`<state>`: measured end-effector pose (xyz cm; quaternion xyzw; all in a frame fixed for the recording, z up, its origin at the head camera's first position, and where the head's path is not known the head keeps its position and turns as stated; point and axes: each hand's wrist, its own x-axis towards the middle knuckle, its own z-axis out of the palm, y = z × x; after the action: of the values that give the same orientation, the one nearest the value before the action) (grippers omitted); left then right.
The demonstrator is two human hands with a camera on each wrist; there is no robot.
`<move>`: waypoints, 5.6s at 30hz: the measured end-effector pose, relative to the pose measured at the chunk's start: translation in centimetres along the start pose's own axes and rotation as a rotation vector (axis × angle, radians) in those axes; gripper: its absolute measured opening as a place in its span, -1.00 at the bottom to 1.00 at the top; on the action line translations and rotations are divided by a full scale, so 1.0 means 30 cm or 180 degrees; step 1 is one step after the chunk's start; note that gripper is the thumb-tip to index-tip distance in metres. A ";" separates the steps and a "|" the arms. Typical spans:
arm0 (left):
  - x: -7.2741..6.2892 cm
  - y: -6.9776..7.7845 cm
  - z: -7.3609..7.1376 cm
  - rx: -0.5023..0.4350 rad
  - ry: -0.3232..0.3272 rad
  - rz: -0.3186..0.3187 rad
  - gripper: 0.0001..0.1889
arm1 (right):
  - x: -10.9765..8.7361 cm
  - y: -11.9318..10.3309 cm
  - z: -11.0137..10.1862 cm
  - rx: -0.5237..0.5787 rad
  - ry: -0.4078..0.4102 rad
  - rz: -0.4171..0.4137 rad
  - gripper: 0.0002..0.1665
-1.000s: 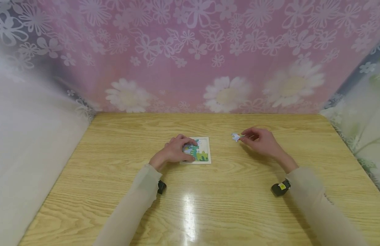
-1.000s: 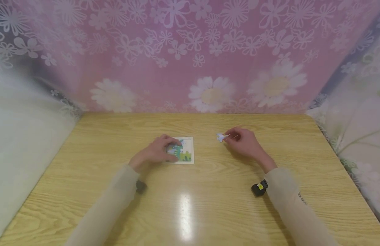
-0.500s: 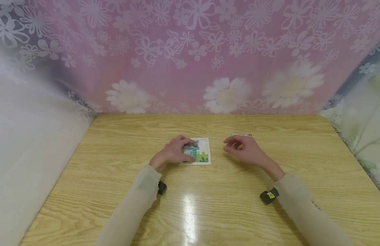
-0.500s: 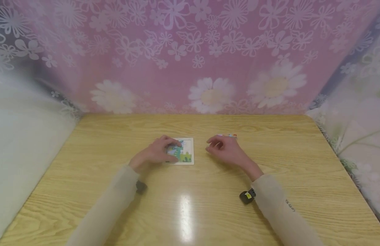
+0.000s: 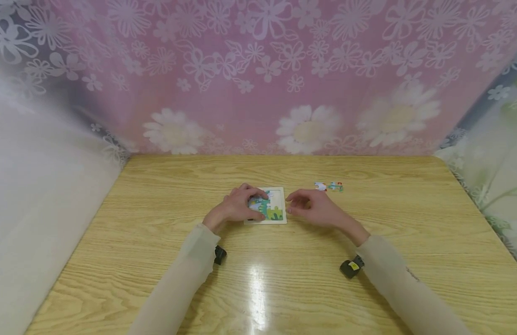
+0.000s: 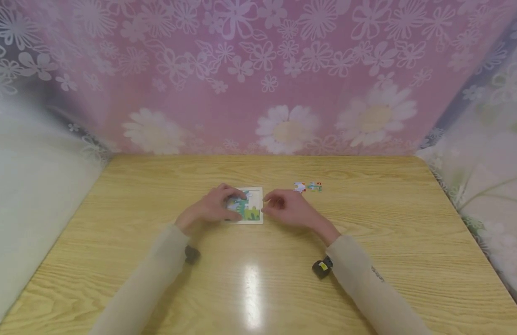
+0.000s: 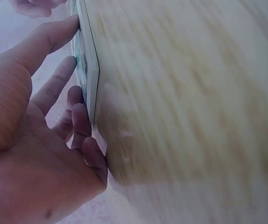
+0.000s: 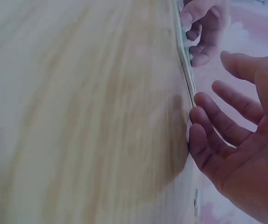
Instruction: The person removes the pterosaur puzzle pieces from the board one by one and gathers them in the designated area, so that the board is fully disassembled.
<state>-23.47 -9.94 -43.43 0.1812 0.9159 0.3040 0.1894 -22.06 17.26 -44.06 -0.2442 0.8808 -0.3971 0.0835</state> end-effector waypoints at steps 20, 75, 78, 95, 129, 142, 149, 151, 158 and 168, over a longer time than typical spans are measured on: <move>0.003 -0.003 -0.004 0.0045 -0.0030 -0.0018 -0.50 | 0.050 -0.037 0.056 -0.0488 -0.0243 -0.0100 -0.63; -0.004 0.019 -0.001 -0.0003 -0.0017 -0.0176 -0.53 | -0.028 0.056 -0.037 0.0563 0.0251 0.0303 -0.76; -0.002 0.017 0.000 -0.0016 -0.0022 -0.0178 -0.53 | -0.046 0.075 -0.059 0.0497 0.0323 0.0324 -0.75; 0.002 0.007 0.003 -0.0064 -0.0040 -0.0091 -0.52 | -0.133 0.152 -0.209 0.0076 0.0690 0.0367 -0.75; 0.002 0.009 -0.002 0.0009 -0.0058 -0.0137 -0.52 | -0.153 0.310 -0.373 -0.0238 0.0743 0.0800 -0.67; 0.008 0.003 0.000 0.0037 -0.0050 -0.0136 -0.53 | -0.141 0.333 -0.380 -0.0361 0.0715 0.0902 -0.64; -0.002 0.002 -0.008 0.0165 -0.0104 0.0024 -0.50 | -0.140 0.307 -0.369 -0.0359 0.0808 0.0871 -0.64; -0.005 -0.001 -0.011 0.0150 -0.0104 0.0089 -0.50 | -0.137 0.287 -0.360 -0.0384 0.0854 0.0817 -0.65; -0.001 -0.033 -0.018 -0.0375 0.0160 0.0260 -0.58 | -0.107 0.207 -0.297 -0.0417 0.0821 0.0568 -0.68; 0.019 -0.047 -0.021 -0.0468 0.0483 0.0091 -0.60 | -0.041 0.143 -0.197 -0.0228 0.0653 0.0550 -0.71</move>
<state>-24.54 -11.05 -43.98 0.1563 0.9001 0.3860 0.1279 -24.57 24.18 -43.33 -0.1284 0.9160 -0.3796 0.0181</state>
